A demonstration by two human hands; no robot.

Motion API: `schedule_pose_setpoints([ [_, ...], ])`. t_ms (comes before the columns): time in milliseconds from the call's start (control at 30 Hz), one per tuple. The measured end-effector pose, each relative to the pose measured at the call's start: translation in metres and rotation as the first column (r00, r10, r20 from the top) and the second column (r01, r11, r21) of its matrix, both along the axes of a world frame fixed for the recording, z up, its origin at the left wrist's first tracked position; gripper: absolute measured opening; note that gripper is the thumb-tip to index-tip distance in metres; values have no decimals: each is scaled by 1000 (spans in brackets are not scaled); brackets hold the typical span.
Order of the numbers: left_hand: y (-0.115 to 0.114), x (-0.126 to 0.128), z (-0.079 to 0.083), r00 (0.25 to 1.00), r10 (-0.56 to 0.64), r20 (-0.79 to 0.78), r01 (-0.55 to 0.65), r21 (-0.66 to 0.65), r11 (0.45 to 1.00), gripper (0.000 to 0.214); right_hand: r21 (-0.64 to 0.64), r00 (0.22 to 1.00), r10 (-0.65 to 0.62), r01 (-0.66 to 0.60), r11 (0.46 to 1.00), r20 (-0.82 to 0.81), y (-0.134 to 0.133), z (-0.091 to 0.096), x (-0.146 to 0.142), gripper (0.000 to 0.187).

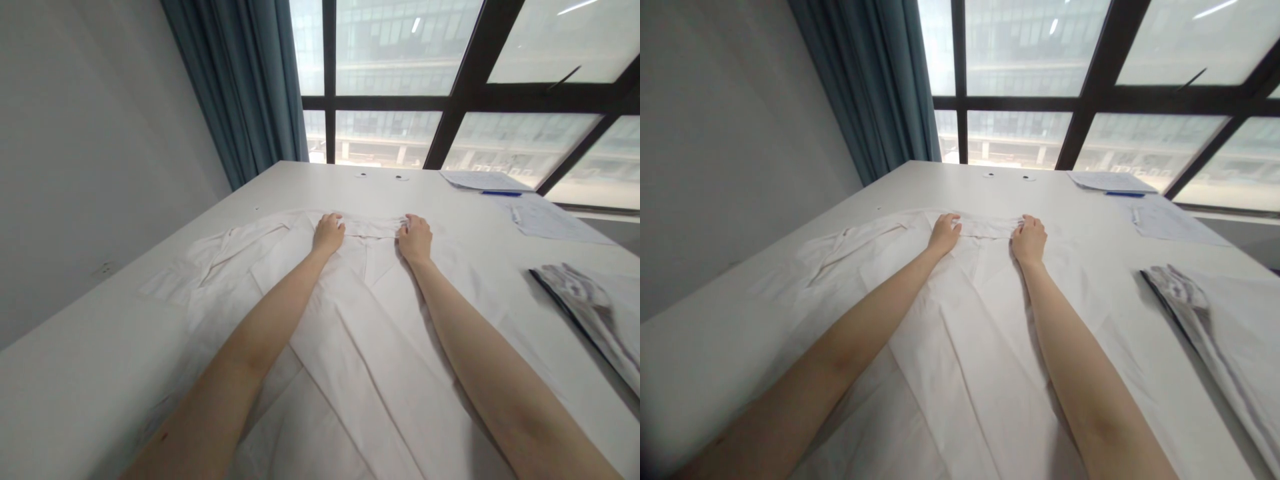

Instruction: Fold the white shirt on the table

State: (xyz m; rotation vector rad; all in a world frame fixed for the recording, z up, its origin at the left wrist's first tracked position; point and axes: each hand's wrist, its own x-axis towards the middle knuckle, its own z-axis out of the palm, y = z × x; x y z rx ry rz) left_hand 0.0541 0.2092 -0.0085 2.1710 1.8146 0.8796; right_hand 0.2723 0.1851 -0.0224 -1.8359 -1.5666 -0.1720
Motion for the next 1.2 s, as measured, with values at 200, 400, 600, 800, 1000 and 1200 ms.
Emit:
schedule_pose_setpoints([
  [200, 1, -1, -1, 995, 88, 52, -88, -1, 996, 36, 40, 995, -72, 75, 996, -69, 0, 1, 1, 41],
  [400, 0, 0, 1, 990, 113, 88, -112, -15, 994, 36, 39, 993, -60, 64, 997, -100, -4, 5, -2, 38],
  [600, -1, 0, 6, 985, 133, 108, -132, -18, 991, 36, 32, 995, -42, 45, 998, -90, -6, 8, -4, 35],
  [800, -3, 0, 3, 990, 135, 43, -135, -2, 991, 26, 13, 995, -65, 66, 998, -78, -9, 7, -6, 32],
  [1000, -6, 4, 5, 987, -157, 16, 155, 103, 983, 47, 109, 995, -61, 70, 992, -82, -16, 17, -5, 37],
  [1200, -4, 8, 0, 924, -383, 10, 383, 13, 924, 41, 50, 971, 238, -238, 970, 8, -10, 15, -13, 36],
])
